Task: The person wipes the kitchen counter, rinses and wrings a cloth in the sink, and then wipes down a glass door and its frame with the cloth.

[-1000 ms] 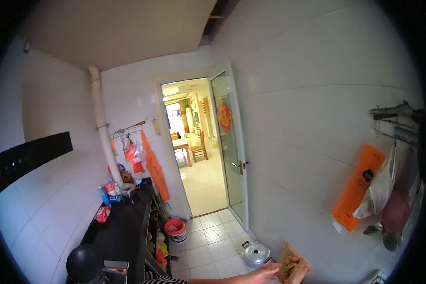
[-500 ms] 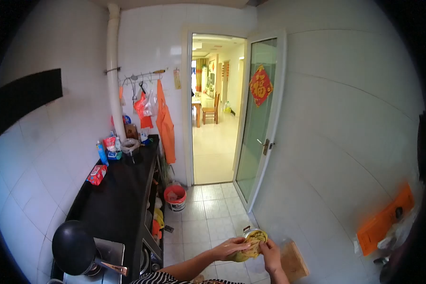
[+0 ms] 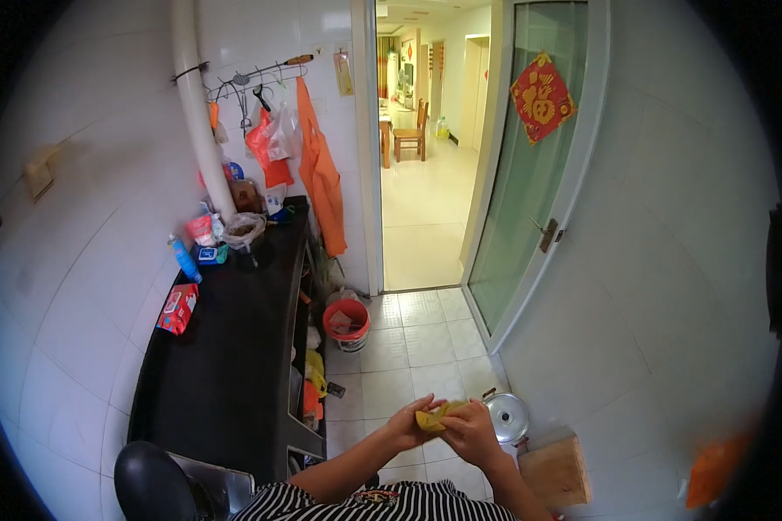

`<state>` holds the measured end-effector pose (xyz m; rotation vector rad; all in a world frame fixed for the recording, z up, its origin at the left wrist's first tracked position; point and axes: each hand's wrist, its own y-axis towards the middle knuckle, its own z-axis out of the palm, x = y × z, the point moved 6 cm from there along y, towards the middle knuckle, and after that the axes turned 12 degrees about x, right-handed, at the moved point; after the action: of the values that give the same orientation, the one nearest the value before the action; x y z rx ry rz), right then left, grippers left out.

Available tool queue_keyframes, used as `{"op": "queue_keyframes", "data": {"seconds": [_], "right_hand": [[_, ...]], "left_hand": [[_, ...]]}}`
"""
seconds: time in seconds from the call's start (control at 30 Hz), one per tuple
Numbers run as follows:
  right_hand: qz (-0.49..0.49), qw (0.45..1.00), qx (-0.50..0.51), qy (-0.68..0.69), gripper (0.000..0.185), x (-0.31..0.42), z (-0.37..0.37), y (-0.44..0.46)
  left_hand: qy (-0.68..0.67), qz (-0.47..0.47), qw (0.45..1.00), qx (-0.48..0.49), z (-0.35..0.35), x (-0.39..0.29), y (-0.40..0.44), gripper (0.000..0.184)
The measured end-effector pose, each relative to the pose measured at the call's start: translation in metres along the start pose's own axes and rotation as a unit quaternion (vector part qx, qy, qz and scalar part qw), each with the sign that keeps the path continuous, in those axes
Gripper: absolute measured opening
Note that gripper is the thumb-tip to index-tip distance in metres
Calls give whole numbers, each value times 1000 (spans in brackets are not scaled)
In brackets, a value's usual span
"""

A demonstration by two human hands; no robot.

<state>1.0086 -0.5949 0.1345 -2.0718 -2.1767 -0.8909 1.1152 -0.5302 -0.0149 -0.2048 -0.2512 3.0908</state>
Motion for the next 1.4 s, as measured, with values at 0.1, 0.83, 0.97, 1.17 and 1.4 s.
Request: {"op": "queue_keyframes", "data": {"seconds": [0.1, 0.83, 0.97, 1.17, 1.4], "right_hand": [[38, 996, 50, 64, 8, -36, 29, 12], [296, 324, -223, 871, 45, -456, 94, 255], [352, 323, -228, 849, 44, -483, 100, 297], [298, 377, -296, 825, 43, -541, 90, 369], [241, 368, -396, 806, 43, -567, 91, 416]], "left_hand": [[212, 139, 962, -101, 10, -66, 11, 53], [729, 299, 518, -332, 94, -514, 205, 64], [815, 405, 211, -358, 108, -682, 201, 63], [802, 429, 59, -412, 184, -956, 206, 52], [716, 526, -100, -449, 203, -1171, 219, 61]]}}
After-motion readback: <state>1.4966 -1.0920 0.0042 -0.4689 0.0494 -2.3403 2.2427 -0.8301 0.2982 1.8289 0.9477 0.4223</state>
